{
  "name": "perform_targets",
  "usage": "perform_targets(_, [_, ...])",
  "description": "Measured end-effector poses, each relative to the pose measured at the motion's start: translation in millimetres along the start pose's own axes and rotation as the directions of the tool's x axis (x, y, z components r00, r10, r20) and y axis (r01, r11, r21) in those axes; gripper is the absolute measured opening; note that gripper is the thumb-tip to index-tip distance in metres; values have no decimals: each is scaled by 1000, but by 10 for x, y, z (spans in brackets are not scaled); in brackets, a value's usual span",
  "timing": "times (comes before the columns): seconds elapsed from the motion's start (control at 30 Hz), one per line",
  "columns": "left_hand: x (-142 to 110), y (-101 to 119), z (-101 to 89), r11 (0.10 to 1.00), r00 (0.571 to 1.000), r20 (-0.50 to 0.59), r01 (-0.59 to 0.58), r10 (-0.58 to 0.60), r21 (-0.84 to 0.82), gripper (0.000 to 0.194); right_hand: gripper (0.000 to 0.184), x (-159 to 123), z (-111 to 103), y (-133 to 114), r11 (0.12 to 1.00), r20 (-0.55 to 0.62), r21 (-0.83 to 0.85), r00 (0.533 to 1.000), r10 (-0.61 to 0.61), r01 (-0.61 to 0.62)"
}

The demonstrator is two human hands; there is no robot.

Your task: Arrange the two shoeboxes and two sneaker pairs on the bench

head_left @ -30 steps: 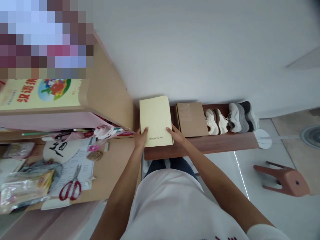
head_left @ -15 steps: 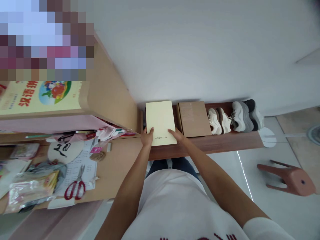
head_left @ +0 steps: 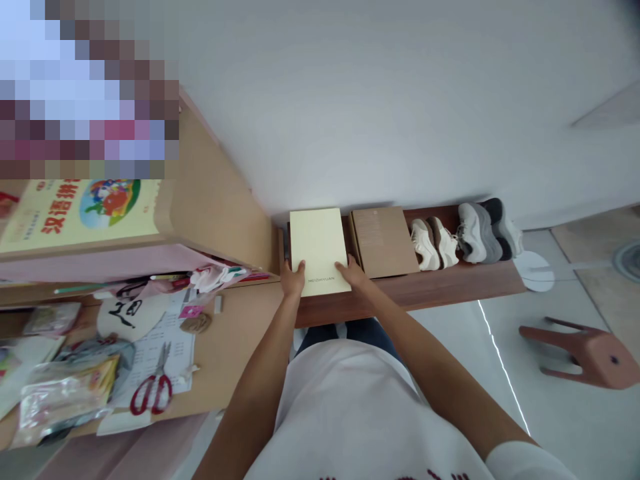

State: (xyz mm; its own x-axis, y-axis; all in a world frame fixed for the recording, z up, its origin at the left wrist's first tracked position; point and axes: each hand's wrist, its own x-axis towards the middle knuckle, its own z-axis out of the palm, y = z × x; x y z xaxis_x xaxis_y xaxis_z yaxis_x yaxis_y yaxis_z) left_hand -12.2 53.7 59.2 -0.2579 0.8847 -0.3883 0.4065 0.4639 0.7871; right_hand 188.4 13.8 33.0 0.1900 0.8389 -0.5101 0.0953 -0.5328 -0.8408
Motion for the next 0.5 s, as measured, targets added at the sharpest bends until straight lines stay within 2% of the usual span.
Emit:
perform_targets(0.07, [-65, 71, -36, 997, 996, -60, -66, 67, 30, 70, 88, -46, -115, -86, 998, -68, -61, 997, -25, 21])
perform_targets(0.13, [-164, 171, -27, 986, 983, -79, -163, 165, 25, 74, 90, -84, -323, -167, 993, -90, -76, 991, -102, 95])
perform_targets(0.23, [-351, 364, 129, 969, 970, 8, -240, 241, -62, 72, 89, -110, -777, -240, 982, -148, -102, 974, -170, 156])
perform_targets(0.37, [-568, 599, 588, 949, 950, 136, -254, 281, -188, 74, 81, -101, -1410, -227, 971, -241, -202, 954, -176, 128])
perform_targets(0.5, [-678, 695, 1117, 950, 939, 192, -250, 284, -186, 73, 75, -76, -1828, -148, 965, -279, -255, 951, -137, 64])
